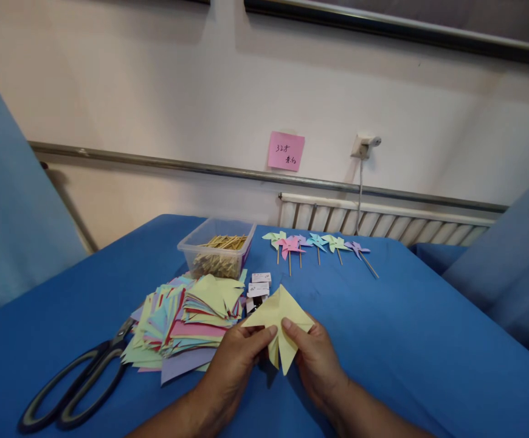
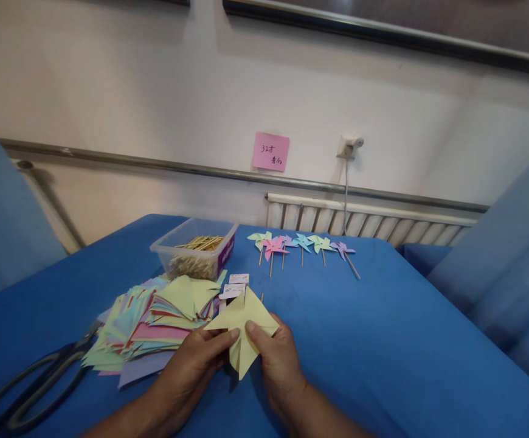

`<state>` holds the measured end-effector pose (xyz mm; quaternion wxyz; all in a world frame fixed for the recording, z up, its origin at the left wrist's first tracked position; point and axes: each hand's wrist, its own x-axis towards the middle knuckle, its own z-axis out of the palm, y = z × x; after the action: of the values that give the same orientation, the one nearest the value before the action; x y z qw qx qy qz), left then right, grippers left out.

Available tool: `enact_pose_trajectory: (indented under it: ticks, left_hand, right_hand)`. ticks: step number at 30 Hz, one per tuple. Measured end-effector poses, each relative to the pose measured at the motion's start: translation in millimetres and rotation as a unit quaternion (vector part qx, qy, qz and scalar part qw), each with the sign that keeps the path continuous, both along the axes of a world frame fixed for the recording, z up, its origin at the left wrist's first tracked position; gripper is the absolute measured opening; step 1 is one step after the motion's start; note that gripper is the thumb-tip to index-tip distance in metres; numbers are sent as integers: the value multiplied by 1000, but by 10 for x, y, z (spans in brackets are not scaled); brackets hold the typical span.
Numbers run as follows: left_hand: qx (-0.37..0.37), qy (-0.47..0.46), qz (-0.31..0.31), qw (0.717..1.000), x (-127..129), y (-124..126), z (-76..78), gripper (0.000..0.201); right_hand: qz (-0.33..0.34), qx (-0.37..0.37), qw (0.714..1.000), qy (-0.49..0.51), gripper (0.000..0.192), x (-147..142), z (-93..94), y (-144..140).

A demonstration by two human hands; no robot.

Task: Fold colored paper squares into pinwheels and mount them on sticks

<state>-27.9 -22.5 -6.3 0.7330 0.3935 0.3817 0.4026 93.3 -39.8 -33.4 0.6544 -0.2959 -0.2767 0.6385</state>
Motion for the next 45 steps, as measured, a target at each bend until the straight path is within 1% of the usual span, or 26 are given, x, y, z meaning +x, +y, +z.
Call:
enact_pose_trajectory:
  ticks: [3,6,8,10,13,16,18,20,22,24,26,29,31,34,36,40,42,45]
  left_hand:
    - [7,14,6,1000,-5,8,-32,29]
    - [9,51,28,998,-16,31,-48,25]
    - [11,59,43,997,-31,51,-28,26]
    - [13,38,50,998,-55,71,22,27]
    - [11,5,53,999,-107,104,113,27]
    - [1,-11,73,997,-155,138,172,25]
    - [-3,-21,75,997,-170,154,184,24]
    - [-4,-30,65,997,-171,156,185,23]
    - [-8,-35,52,998,-161,146,183,22]
    - [-15,-37,46,998,-149,131,184,20]
    - [-22,-35,49,998,-138,119,187,18]
    - [-22,-39,48,998,-131,110,184,18]
    - [-18,-36,47,998,-128,105,168,19]
    - [-15,-5,72,997,-119,96,118,22]
    - [-13,25,83,996,-110,94,74,25]
    - [5,77,71,994,-93,107,-21,32]
    - [15,93,61,994,-91,118,-62,33]
    - [26,105,49,993,-93,128,-106,34]
  right_hand:
    - [1,-4,1000,-9,35,0,-14,4]
    - [3,-1,999,-34,32,5,-53,6]
    - [-14,8,997,-71,30,17,-80,1]
    - [-46,27,990,-127,31,32,-91,-10]
    - [-83,59,975,-197,35,36,-78,-38]
    - [-93,92,963,-235,37,5,-72,-82]
    - [-82,127,947,-283,34,-19,-88,-118]
    - [-73,158,924,-340,34,-31,-111,-150]
    - [-77,172,906,-378,38,-24,-126,-168]
    - [-88,177,897,-395,42,-1,-122,-169]
    - [-94,189,887,-410,40,27,-97,-158]
    - [-100,208,873,-430,28,56,-34,-141]
    - [-102,207,866,-443,19,61,10,-136]
    - [-107,186,865,-454,7,55,45,-133]
    - [-111,162,873,-446,8,53,35,-125]
    - [-110,103,896,-418,13,59,-31,-92]
    - [-113,85,898,-417,14,64,-54,-78]
    - [-125,78,889,-434,14,72,-57,-66]
